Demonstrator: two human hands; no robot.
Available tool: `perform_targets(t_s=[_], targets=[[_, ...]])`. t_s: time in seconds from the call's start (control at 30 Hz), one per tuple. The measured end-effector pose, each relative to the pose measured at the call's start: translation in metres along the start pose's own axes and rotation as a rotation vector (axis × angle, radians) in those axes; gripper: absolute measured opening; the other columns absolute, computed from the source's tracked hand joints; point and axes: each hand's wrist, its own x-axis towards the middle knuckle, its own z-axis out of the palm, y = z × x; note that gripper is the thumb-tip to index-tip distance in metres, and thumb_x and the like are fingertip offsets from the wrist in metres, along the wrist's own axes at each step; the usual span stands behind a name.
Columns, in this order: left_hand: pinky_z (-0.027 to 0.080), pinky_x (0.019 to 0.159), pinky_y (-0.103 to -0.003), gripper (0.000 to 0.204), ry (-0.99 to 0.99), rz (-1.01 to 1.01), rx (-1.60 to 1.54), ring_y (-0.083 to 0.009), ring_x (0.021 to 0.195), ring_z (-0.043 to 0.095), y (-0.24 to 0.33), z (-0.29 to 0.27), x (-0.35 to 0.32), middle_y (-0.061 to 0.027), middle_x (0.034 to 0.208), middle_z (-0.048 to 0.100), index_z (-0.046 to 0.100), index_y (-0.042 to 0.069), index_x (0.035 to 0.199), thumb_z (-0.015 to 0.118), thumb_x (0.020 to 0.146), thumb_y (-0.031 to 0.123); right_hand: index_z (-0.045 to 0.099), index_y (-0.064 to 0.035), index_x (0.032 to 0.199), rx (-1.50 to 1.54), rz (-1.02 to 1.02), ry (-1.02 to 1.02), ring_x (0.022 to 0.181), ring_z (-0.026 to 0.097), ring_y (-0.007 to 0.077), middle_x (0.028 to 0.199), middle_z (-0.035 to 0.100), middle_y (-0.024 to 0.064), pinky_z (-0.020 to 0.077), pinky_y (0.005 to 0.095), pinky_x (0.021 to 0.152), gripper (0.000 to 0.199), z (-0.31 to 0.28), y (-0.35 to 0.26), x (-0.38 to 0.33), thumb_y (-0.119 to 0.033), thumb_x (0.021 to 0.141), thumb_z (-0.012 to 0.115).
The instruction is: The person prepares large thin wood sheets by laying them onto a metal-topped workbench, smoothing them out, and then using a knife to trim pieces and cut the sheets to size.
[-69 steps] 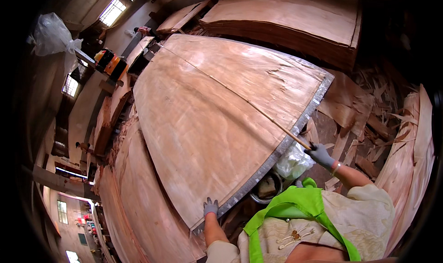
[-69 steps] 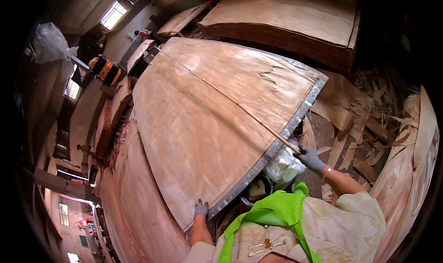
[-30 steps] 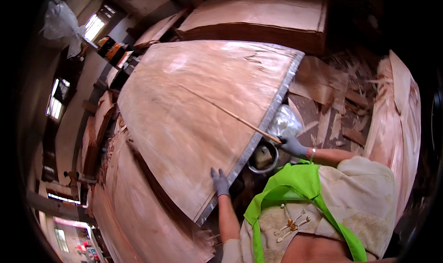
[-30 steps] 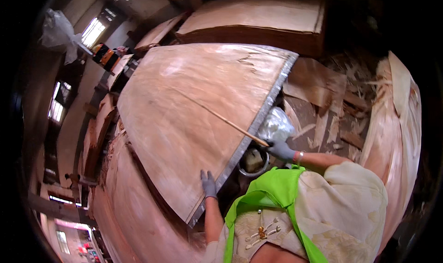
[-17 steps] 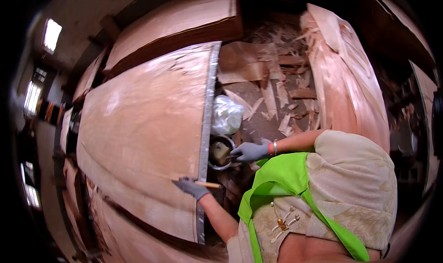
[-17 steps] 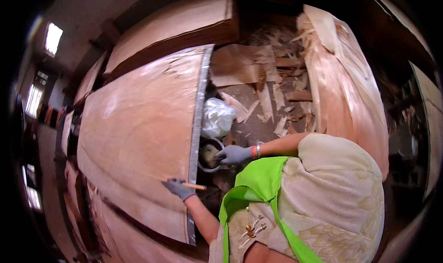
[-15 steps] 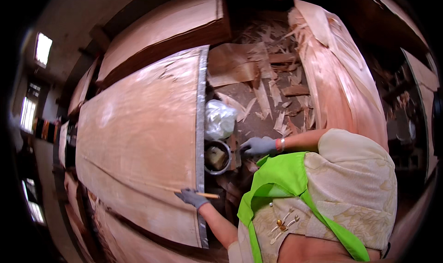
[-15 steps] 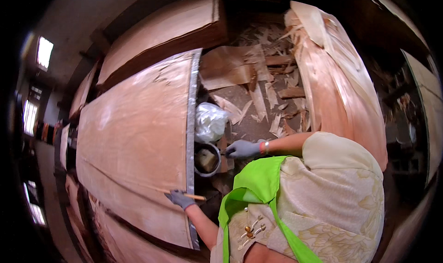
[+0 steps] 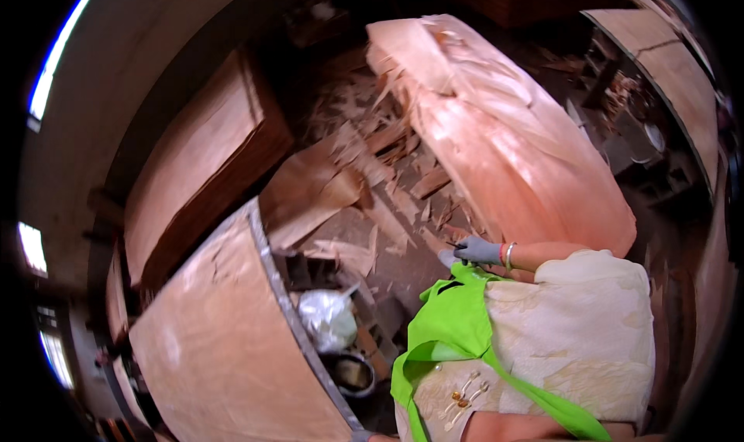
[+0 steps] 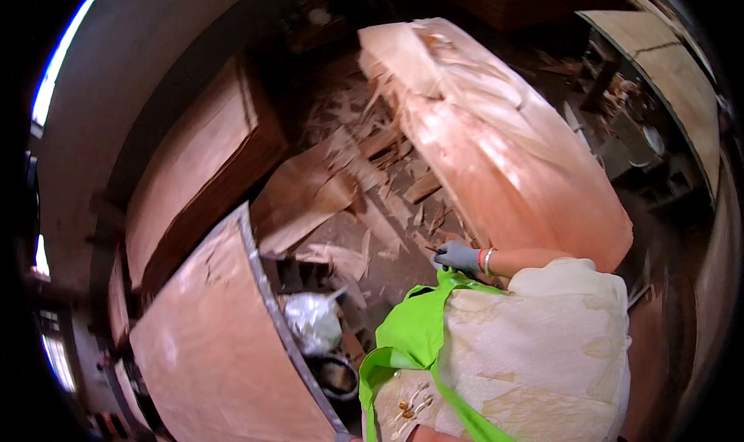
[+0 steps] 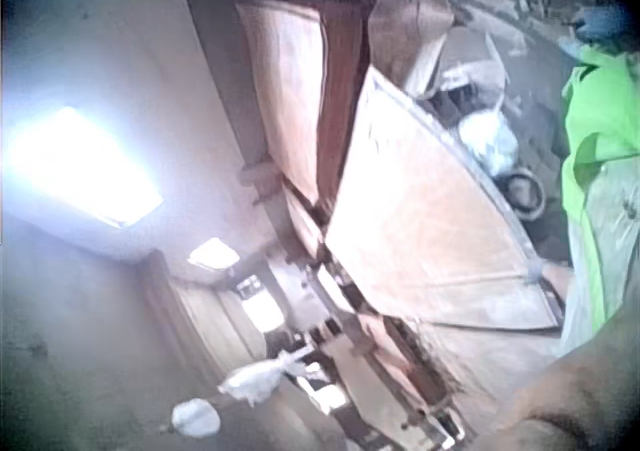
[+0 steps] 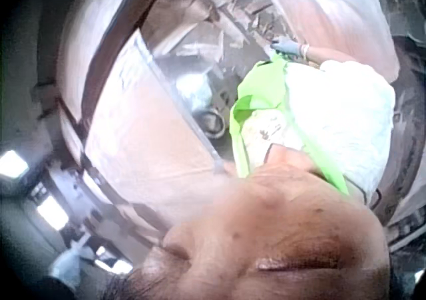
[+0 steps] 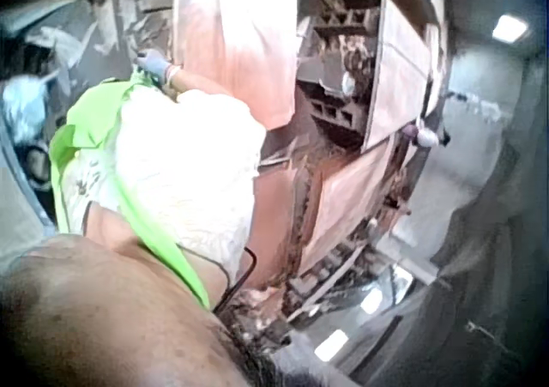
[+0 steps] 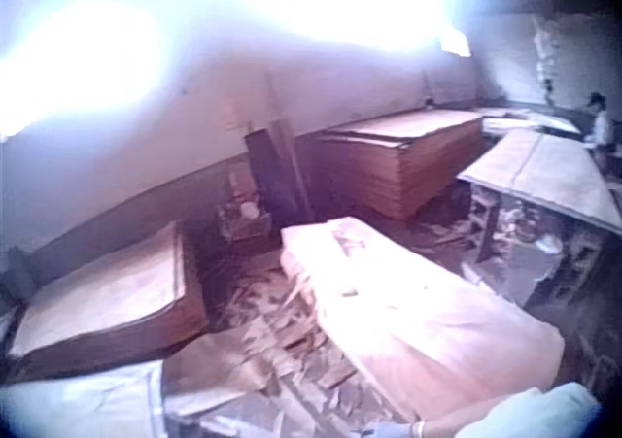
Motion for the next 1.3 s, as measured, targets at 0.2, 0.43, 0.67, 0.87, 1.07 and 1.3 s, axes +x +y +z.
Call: perform_targets(t_s=[0.2, 0.43, 0.67, 0.87, 1.07, 1.3], targets=[[0.044, 0.088, -0.053, 0.037, 0.012, 0.097, 0.095, -0.0432, 0.106, 0.053, 0.119, -0.013, -0.029, -0.0171, 0.127, 0.049, 0.054, 0.004, 0.118, 0.052, 0.089, 0.027, 0.061, -0.0033, 0.082, 0.198, 0.059, 0.179, 0.055, 0.056, 0.0127, 0.067, 0.060, 0.0059, 0.0427, 0.0279, 0.048, 0.027, -0.113, 0.029, 0.067, -0.029, 0.085, 0.054], [0.036, 0.102, -0.044, 0.044, -0.195, 0.340, -0.270, -0.0421, 0.125, 0.038, 0.289, -0.043, -0.072, -0.0286, 0.143, 0.023, 0.046, -0.001, 0.127, 0.054, 0.086, 0.013, 0.058, -0.0038, 0.089, 0.261, 0.159, 0.358, 0.051, 0.052, 0.0125, 0.072, 0.060, 0.0057, 0.0430, 0.0262, 0.043, 0.021, -0.212, 0.035, 0.097, -0.025, 0.087, 0.056], [0.042, 0.096, -0.041, 0.037, -0.100, 0.470, -0.357, -0.0396, 0.119, 0.046, 0.402, -0.037, -0.070, -0.0280, 0.141, 0.028, 0.051, 0.000, 0.123, 0.054, 0.088, 0.013, 0.058, -0.0017, 0.092, 0.159, 0.133, 0.500, 0.049, 0.053, 0.0138, 0.072, 0.059, 0.0063, 0.0446, 0.0278, 0.043, 0.025, -0.273, 0.005, 0.170, -0.026, 0.085, 0.059], [0.043, 0.094, -0.041, 0.039, -0.104, 0.457, -0.681, -0.0375, 0.121, 0.045, 0.512, 0.003, -0.036, -0.0256, 0.143, 0.028, 0.050, 0.001, 0.126, 0.052, 0.089, 0.013, 0.057, 0.0008, 0.107, 0.117, 0.081, 0.623, 0.046, 0.052, 0.0125, 0.074, 0.060, 0.0078, 0.0434, 0.0265, 0.043, 0.035, -0.292, -0.038, 0.237, -0.025, 0.084, 0.061], [0.037, 0.101, -0.038, 0.039, -0.335, 0.303, -1.201, -0.0321, 0.133, 0.032, 0.641, -0.025, -0.037, -0.0234, 0.147, 0.021, 0.050, 0.000, 0.126, 0.055, 0.089, 0.013, 0.057, 0.0017, 0.104, 0.041, 0.112, 0.546, 0.046, 0.051, 0.0132, 0.071, 0.059, 0.0078, 0.0441, 0.0271, 0.042, 0.033, -0.270, -0.092, 0.305, -0.021, 0.082, 0.063], [0.034, 0.104, -0.037, 0.046, -0.250, 0.674, -0.953, -0.0305, 0.129, 0.036, 0.731, -0.020, -0.045, -0.0194, 0.144, 0.030, 0.039, -0.002, 0.133, 0.049, 0.089, 0.004, 0.055, 0.0000, 0.113, -0.096, 0.092, 0.547, 0.066, 0.061, 0.0182, 0.092, 0.063, 0.0129, 0.0506, 0.0293, 0.057, 0.038, -0.314, -0.166, 0.397, -0.022, 0.082, 0.062]])
